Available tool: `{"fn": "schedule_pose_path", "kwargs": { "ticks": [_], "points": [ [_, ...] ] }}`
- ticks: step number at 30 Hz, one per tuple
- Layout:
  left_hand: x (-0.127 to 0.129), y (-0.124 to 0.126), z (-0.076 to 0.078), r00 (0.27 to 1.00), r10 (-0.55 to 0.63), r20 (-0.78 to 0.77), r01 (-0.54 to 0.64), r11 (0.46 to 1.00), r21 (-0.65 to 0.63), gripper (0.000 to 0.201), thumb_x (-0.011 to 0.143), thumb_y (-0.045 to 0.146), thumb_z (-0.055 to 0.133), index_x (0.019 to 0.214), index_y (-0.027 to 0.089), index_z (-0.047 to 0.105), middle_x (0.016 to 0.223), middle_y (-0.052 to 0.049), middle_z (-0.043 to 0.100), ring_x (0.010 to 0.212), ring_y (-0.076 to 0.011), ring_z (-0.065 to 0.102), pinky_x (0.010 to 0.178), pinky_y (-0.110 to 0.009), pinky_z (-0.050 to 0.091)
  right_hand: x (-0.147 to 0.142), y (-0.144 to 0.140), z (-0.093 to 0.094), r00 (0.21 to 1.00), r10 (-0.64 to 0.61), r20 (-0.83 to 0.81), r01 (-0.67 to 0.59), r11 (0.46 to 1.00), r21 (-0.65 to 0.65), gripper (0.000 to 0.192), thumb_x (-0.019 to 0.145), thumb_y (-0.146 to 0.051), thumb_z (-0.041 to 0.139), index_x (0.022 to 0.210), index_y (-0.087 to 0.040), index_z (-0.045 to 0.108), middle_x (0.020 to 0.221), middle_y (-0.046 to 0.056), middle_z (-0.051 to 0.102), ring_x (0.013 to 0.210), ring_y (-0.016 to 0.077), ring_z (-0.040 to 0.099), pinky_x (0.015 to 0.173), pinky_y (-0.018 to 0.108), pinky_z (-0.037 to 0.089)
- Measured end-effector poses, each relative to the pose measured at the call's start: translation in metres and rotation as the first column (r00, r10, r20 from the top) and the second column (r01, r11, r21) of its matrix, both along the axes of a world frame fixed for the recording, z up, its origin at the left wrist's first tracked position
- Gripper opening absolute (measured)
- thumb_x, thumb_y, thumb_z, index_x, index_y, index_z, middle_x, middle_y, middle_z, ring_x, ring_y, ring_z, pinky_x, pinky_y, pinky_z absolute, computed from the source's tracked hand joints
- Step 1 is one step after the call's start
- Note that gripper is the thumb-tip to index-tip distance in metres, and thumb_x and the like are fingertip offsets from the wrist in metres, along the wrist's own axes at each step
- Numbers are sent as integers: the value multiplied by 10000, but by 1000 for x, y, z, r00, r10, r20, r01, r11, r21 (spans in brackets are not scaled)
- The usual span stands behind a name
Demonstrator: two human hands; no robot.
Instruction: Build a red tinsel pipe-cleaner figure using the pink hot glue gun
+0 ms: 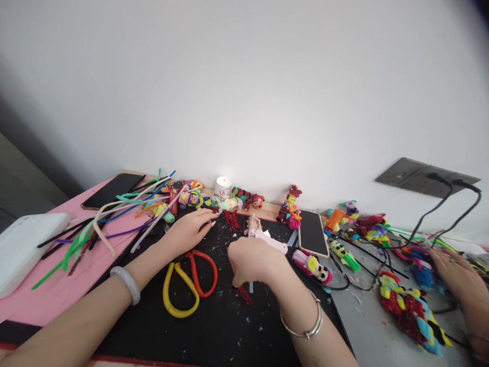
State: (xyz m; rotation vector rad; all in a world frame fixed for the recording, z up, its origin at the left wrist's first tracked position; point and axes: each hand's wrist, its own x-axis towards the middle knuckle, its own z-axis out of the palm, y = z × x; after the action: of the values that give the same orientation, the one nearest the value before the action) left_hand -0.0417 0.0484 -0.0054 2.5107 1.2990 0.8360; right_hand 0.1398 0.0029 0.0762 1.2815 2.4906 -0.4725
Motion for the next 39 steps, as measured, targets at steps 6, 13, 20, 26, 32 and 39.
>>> {"fn": "schedule_pose_path", "kwargs": {
  "ticks": [6, 13, 20, 26, 32, 39],
  "points": [
    [-2, 1, 1, 999, 51, -4, -50, 998, 34, 326, 913, 307, 384, 1086, 178, 628, 1151, -89, 631, 1090, -230, 568, 976, -403, 446, -17, -6, -11, 996, -22, 84, 25, 999, -40, 210, 478, -8, 704, 653, -124, 703, 742, 175, 719, 664, 307, 684, 542, 330, 496],
    [-11, 7, 5, 941, 308, 142, -332, 923, 196, 306, 898, 246, 387, 1121, 162, 579, 1174, -103, 591, 1132, -244, 525, 1000, -410, 409, 9, 26, -16, 869, -198, -454, 285, 949, 133, 143, 693, -101, 581, 737, -196, 679, 707, 32, 707, 684, 167, 644, 643, 245, 460],
    [-11, 8, 4, 960, 223, 168, -244, 962, 120, 295, 906, 242, 368, 1041, 163, 619, 1106, -90, 643, 1075, -235, 567, 983, -402, 413, 16, 58, -43, 728, -331, -601, 514, 843, 158, 281, 778, -50, 495, 952, -176, 676, 907, 70, 714, 889, 196, 640, 817, 269, 446],
    [-2, 3, 6, 950, 137, 279, -104, 986, -130, 202, 890, 261, 402, 942, 200, 587, 956, -46, 690, 897, -213, 642, 834, -355, 492, 18, 61, -50, 659, -304, -688, 540, 828, 151, 443, 800, -24, 446, 1219, -139, 532, 1049, 89, 681, 992, 181, 614, 886, 264, 421],
    [11, -4, 2, 849, 120, 515, 106, 916, -387, 149, 843, 299, 532, 936, 203, 465, 788, -1, 696, 771, -187, 671, 760, -314, 493, 15, 58, -46, 659, -213, -721, 383, 921, 78, 185, 818, -190, 546, 949, -179, 676, 810, 11, 709, 720, 136, 635, 682, 220, 460],
    [15, -8, 3, 841, 118, 528, 164, 874, -457, 169, 813, 311, 570, 898, 169, 538, 744, -16, 703, 726, -186, 673, 743, -296, 495, 10, 55, -46, 659, -146, -738, 283, 957, 64, 166, 763, -105, 570, 865, -155, 692, 736, 9, 683, 628, 114, 573, 618, 211, 421]
  ]
}}
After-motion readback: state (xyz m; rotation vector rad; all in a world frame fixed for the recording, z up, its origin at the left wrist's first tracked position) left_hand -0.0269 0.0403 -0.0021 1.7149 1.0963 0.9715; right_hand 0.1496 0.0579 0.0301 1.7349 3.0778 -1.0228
